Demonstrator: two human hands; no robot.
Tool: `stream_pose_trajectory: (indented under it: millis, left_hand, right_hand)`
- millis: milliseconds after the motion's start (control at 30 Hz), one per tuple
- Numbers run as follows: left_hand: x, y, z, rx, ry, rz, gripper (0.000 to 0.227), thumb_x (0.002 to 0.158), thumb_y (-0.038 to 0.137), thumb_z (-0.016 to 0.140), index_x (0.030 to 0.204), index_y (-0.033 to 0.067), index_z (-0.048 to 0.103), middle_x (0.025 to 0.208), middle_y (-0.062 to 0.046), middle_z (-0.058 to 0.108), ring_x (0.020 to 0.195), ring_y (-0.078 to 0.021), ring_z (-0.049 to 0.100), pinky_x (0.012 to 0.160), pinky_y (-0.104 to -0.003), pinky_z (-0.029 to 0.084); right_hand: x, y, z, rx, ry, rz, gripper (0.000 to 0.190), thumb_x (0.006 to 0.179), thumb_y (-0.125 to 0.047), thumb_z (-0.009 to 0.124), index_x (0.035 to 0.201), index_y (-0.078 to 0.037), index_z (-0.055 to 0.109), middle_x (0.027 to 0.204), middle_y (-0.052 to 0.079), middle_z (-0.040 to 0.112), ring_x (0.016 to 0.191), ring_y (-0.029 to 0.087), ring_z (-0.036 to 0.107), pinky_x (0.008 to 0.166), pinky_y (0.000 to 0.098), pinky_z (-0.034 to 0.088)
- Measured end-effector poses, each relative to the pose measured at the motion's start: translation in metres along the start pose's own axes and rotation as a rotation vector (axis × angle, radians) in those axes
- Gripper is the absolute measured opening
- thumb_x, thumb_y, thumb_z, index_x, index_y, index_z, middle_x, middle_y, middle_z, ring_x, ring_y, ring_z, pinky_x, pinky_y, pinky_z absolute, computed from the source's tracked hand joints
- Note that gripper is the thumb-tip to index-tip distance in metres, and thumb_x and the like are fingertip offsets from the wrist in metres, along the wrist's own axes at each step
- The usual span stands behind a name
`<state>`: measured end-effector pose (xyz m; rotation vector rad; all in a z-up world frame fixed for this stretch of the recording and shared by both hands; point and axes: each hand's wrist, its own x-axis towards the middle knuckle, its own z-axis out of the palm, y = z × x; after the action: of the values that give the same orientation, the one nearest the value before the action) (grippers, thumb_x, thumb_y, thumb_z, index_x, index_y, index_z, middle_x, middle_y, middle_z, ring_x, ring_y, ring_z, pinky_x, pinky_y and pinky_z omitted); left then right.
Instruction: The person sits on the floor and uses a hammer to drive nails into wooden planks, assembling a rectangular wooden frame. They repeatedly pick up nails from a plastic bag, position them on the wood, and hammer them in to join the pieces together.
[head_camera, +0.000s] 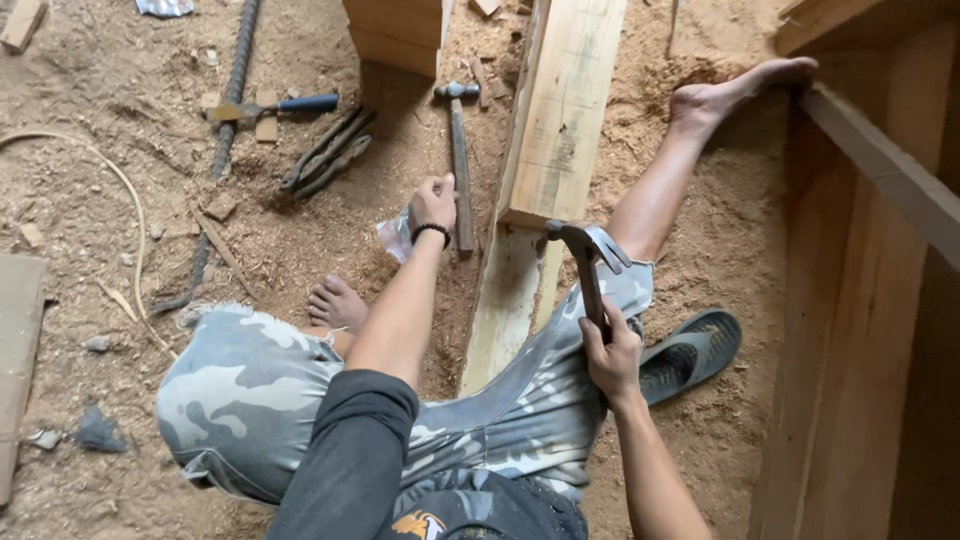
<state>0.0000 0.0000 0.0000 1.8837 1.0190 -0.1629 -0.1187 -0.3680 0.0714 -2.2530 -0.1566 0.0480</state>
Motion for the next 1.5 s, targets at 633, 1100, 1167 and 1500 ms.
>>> stream_pose_trajectory:
  millis: [633,1100,1167,1500]
  left_hand:
    - [-0.029,-0.089,0.022,0.474,-0.082,-0.196,0.015,0.092,0.033,0.062,0.104,0.0272,0.07,0.115,0.0,0.069,0.114,-0.029,0.068,0.099,-0.044,0.055]
    - [-0.056,0.031,0.025,-0.35,0.112,0.311,0.021,0.104,0.033,0.057,0.113,0.0156,0.065,0.101,-0.014,0.074,0.099,-0.0353,0.07,0.09,-0.048,0.057]
    - [-0.063,0.049,0.022,-0.393,0.192,0.436,0.02,0.103,0.034,0.063,0.111,0.0163,0.068,0.097,-0.012,0.074,0.093,-0.0306,0.071,0.084,-0.044,0.057]
    - [-0.077,0.047,0.03,-0.265,0.159,0.855,0.012,0.097,0.035,0.075,0.099,0.0232,0.076,0.08,-0.002,0.072,0.078,-0.0168,0.068,0.072,-0.03,0.057]
  right_hand:
    - [0.005,-0.003,0.008,0.012,-0.063,-0.032,0.042,0.089,-0.028,0.076,0.13,-0.019,0.07,0.07,0.018,0.072,0.066,0.039,0.071,0.059,0.0425,0.054]
    - [0.0,-0.001,0.007,0.038,0.014,0.0,0.042,0.09,-0.031,0.076,0.13,-0.019,0.069,0.074,0.018,0.074,0.065,0.035,0.072,0.058,0.0408,0.053]
    - [0.0,0.0,0.007,0.035,0.033,0.013,0.042,0.09,-0.031,0.076,0.13,-0.021,0.069,0.076,0.018,0.075,0.067,0.035,0.073,0.059,0.0411,0.054]
    - [0.0,0.001,0.006,0.035,0.059,0.015,0.042,0.09,-0.034,0.075,0.13,-0.021,0.069,0.08,0.019,0.076,0.072,0.037,0.074,0.056,0.0416,0.053]
